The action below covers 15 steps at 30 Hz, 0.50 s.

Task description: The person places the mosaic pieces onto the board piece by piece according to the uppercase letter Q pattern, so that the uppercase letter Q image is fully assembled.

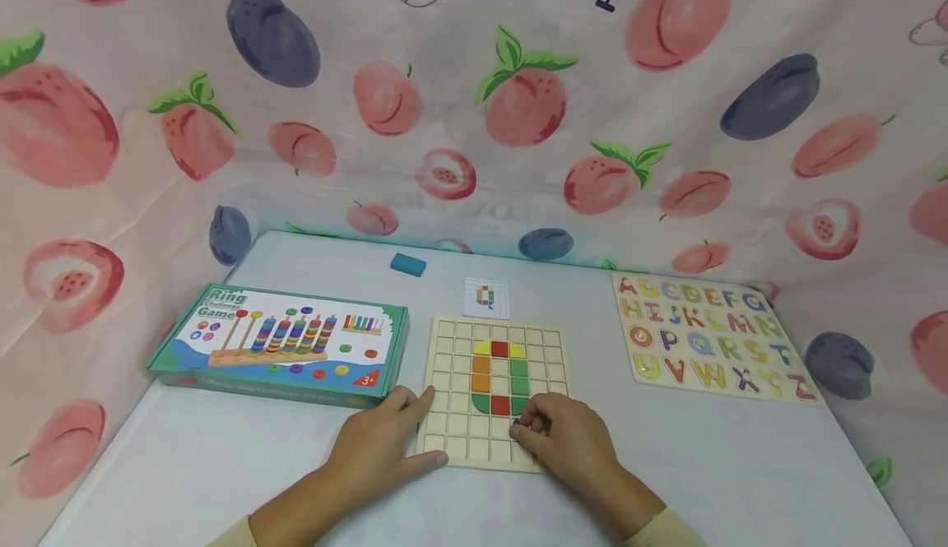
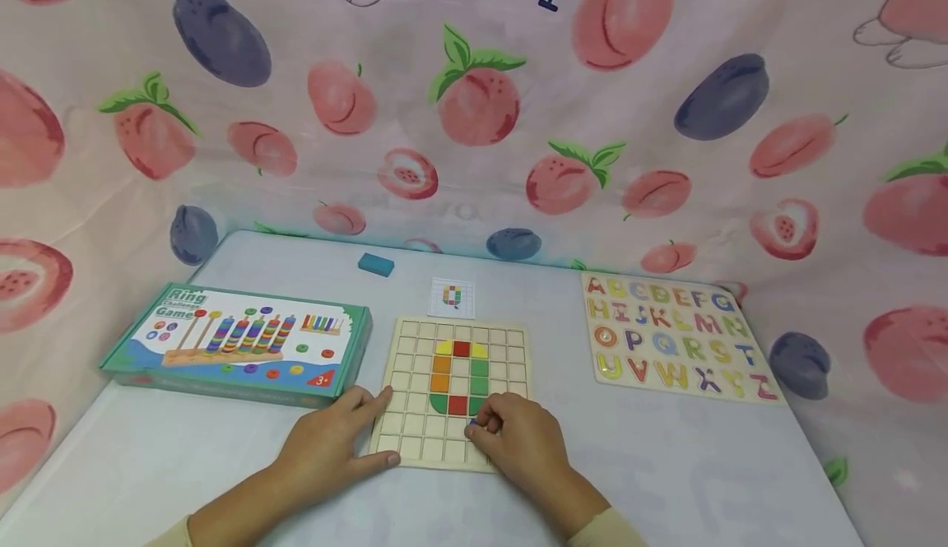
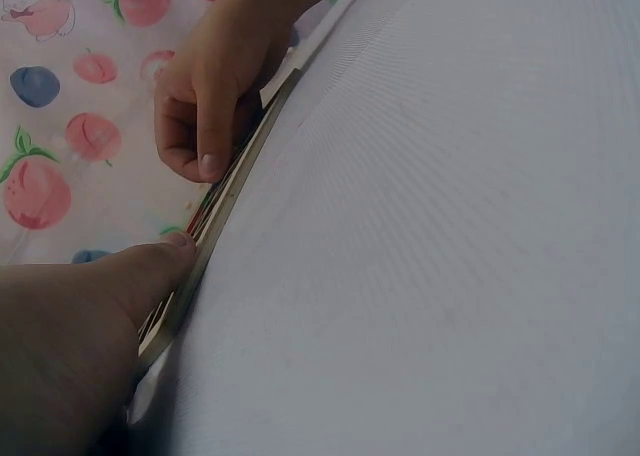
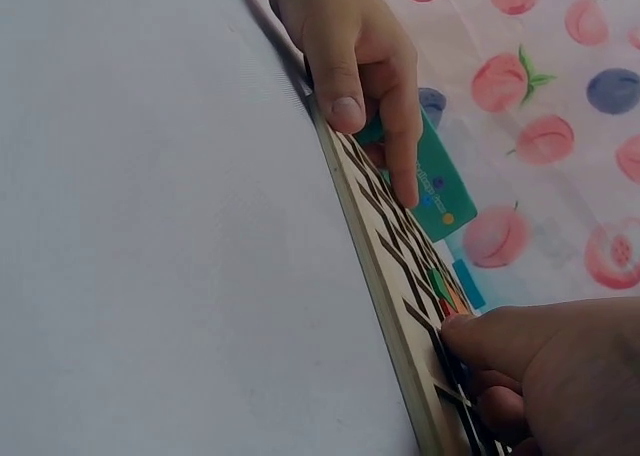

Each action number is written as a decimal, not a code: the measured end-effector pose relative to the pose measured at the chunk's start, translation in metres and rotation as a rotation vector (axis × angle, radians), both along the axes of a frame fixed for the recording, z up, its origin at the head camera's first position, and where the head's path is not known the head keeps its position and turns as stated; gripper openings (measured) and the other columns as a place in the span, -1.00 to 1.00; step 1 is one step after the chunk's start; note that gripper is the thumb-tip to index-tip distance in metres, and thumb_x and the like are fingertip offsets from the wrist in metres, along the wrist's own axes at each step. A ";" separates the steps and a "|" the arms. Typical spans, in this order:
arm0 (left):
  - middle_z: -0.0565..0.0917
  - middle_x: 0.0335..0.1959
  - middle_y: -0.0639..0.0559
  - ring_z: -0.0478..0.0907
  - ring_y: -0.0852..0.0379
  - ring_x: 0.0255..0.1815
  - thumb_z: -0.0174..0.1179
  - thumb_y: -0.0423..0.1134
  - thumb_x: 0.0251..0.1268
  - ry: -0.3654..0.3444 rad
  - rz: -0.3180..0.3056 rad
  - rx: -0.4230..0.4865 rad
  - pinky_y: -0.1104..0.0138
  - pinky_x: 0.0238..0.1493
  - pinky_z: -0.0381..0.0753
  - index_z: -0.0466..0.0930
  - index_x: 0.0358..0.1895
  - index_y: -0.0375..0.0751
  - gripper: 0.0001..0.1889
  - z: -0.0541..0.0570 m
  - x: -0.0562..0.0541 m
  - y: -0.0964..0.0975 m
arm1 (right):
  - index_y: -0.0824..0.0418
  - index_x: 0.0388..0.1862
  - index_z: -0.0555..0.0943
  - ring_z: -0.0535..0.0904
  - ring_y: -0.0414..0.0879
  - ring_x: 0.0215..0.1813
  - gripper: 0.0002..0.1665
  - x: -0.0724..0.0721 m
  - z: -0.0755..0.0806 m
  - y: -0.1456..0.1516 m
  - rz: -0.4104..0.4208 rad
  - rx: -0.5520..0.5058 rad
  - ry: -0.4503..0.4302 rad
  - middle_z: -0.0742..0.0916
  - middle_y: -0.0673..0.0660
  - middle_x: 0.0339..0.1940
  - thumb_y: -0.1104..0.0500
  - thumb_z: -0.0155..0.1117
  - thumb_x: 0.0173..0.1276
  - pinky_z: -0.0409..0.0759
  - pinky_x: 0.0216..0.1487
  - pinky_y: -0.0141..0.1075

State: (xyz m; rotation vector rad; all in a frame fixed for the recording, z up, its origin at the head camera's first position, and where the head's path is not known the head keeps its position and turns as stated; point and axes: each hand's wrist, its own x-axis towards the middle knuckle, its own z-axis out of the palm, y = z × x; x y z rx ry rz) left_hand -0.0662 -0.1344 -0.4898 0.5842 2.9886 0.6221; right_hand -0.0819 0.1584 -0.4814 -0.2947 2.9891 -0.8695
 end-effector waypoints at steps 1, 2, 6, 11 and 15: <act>0.45 -0.14 0.18 0.28 0.31 -0.47 0.45 0.41 0.19 -0.008 -0.001 0.002 0.43 -0.48 0.35 0.53 0.53 -0.11 -0.05 0.000 0.000 0.000 | -0.18 -0.49 0.61 0.37 -0.31 -0.52 -0.68 0.000 0.000 0.000 0.002 -0.001 0.000 0.54 -0.31 -0.55 0.00 0.67 0.24 0.34 -0.45 -0.34; 0.45 -0.13 0.18 0.28 0.30 -0.47 0.45 0.40 0.19 -0.013 -0.002 0.004 0.43 -0.48 0.35 0.53 0.53 -0.11 -0.05 0.000 0.001 0.000 | -0.18 -0.48 0.61 0.37 -0.31 -0.52 -0.68 0.000 -0.001 0.000 0.005 -0.003 0.000 0.54 -0.31 -0.55 0.00 0.67 0.24 0.34 -0.45 -0.34; 0.47 -0.12 0.16 0.28 0.30 -0.47 0.45 0.39 0.19 -0.017 -0.005 0.011 0.42 -0.48 0.34 0.53 0.53 -0.12 -0.06 0.000 0.000 0.000 | -0.19 -0.48 0.60 0.37 -0.33 -0.52 -0.67 0.000 -0.003 0.001 0.008 0.003 0.006 0.53 -0.32 -0.54 -0.01 0.67 0.24 0.35 -0.45 -0.35; 0.46 -0.11 0.18 0.27 0.31 -0.47 0.45 0.39 0.19 -0.007 -0.012 0.015 0.43 -0.47 0.34 0.52 0.54 -0.11 -0.05 -0.004 -0.001 0.000 | -0.18 -0.46 0.62 0.37 -0.33 -0.50 -0.69 -0.001 -0.004 0.002 0.022 -0.005 0.002 0.53 -0.31 -0.54 -0.02 0.67 0.23 0.36 -0.43 -0.35; 0.46 -0.11 0.18 0.29 0.32 -0.47 0.44 0.40 0.20 -0.027 -0.014 0.025 0.43 -0.46 0.36 0.51 0.55 -0.11 -0.05 -0.006 0.002 0.000 | -0.18 -0.43 0.62 0.39 -0.33 -0.49 -0.70 0.000 -0.007 0.006 0.027 -0.061 -0.028 0.53 -0.29 -0.55 -0.03 0.66 0.27 0.37 -0.43 -0.37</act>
